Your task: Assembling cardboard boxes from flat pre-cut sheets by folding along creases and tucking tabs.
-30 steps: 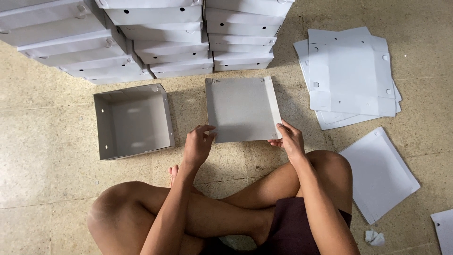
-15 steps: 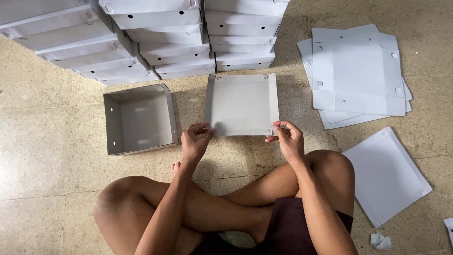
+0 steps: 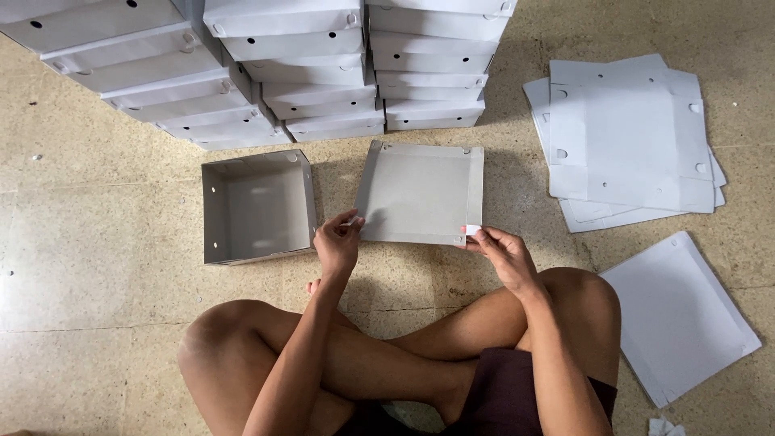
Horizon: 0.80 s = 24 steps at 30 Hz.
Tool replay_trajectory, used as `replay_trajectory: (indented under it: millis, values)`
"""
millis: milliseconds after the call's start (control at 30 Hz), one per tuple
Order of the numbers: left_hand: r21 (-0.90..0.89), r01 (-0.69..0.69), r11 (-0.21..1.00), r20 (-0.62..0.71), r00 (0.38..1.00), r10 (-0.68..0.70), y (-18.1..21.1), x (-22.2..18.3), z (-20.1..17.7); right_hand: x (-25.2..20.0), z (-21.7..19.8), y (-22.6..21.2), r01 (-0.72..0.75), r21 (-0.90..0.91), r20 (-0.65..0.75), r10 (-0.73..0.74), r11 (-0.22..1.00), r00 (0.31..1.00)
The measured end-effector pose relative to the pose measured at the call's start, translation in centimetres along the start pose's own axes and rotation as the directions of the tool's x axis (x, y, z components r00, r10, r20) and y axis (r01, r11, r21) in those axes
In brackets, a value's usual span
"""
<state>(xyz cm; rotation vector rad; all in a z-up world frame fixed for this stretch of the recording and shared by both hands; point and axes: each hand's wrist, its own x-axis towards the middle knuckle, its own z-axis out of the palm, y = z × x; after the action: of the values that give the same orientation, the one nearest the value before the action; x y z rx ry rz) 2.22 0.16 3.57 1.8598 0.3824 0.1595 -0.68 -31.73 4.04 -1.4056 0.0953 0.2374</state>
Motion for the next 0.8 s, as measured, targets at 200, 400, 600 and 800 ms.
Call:
replay_trajectory:
  millis: [200,400,600,800]
  values:
    - [-0.104,0.038,0.994,-0.043,0.998,-0.043,0.3,0.0,0.3,-0.7,2.7,-1.9,0.190,-0.414,-0.100,-0.252,0.890,0.963]
    - [-0.246,-0.153,0.957,0.061,0.983,0.173,1.2,-1.1,1.4,0.1,2.8,-1.2,0.110,-0.197,-0.312,-0.169,0.974,0.935]
    - [-0.195,-0.307,0.932,0.106,0.938,0.331,0.4,-0.9,1.9,0.2,2.7,-1.8,0.210,-0.462,-0.365,-0.400,0.862,0.841]
    - [-0.043,-0.354,0.934,0.001,0.935,0.355,0.5,-0.5,1.0,0.4,3.2,-0.8,0.358,-0.390,-0.171,-0.448,0.849,0.877]
